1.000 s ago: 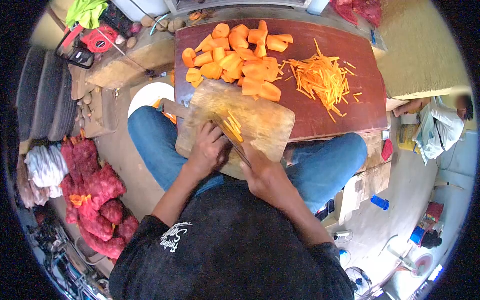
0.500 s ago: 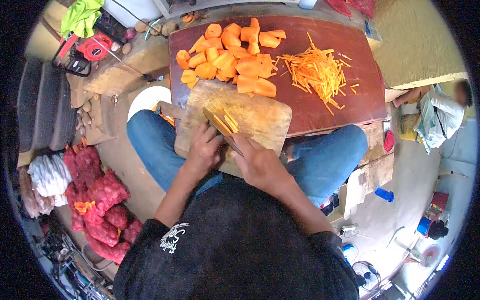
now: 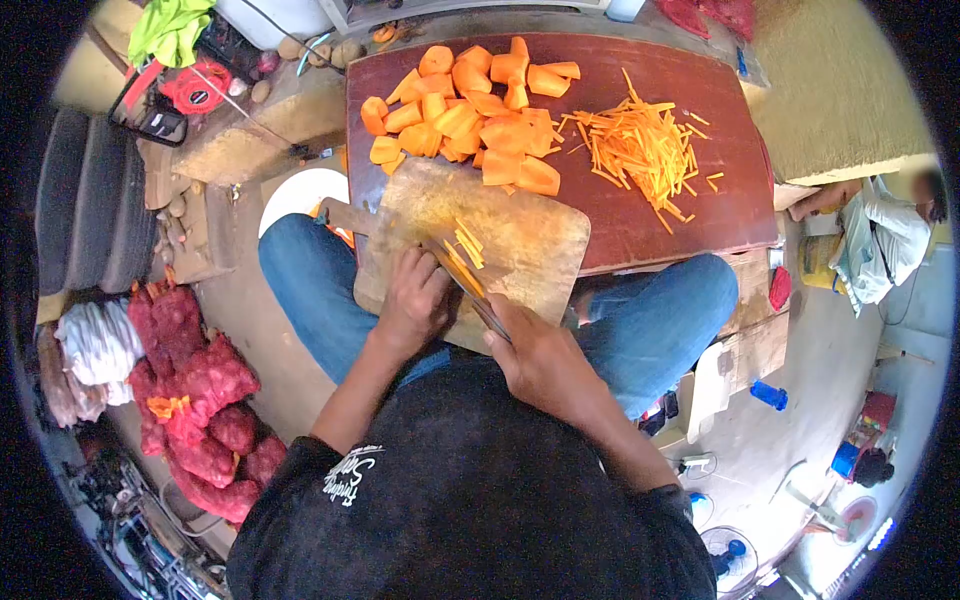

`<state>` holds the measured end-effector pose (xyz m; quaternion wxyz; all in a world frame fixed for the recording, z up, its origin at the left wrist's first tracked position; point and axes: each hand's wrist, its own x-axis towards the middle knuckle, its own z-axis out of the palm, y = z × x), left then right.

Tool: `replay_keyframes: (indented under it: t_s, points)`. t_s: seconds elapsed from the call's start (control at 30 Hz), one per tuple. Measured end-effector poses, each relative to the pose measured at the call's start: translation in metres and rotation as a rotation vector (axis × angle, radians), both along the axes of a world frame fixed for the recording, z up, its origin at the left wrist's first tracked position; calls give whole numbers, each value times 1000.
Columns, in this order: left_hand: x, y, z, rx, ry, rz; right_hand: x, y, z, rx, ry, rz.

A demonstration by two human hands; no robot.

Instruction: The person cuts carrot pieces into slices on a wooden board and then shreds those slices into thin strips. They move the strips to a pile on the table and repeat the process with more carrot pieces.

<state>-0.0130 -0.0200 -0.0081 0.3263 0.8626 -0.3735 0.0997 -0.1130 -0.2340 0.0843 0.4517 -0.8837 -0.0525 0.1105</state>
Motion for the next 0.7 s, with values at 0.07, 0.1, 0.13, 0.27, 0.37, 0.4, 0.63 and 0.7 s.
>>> replay_keyframes:
  t_s: [0.07, 0.1, 0.13, 0.27, 0.37, 0.4, 0.63, 0.7]
  points:
    - [0, 0, 0, -9, 6, 5, -2, 2, -2, -9, -4, -15]
    - [0, -1, 1, -16, -3, 4, 3, 6, -10, -1, -43, -26]
    - [1, -1, 2, -23, -16, 3, 9, 8, -13, 8, -85, -37]
    - [3, 4, 7, -10, 24, -19, 18, 5, -1, -12, 28, -21]
    - [-2, 3, -1, -54, 29, -7, 2, 2, 5, 33, -37, -18]
    - [-2, 2, 0, -41, 21, -3, 1, 5, -1, 36, -50, -23]
    - [-2, 2, 2, -5, -2, 12, 10, 10, -4, 36, -46, -44]
    - [-5, 3, 6, 23, 0, 25, 1, 10, -1, 34, -44, -41]
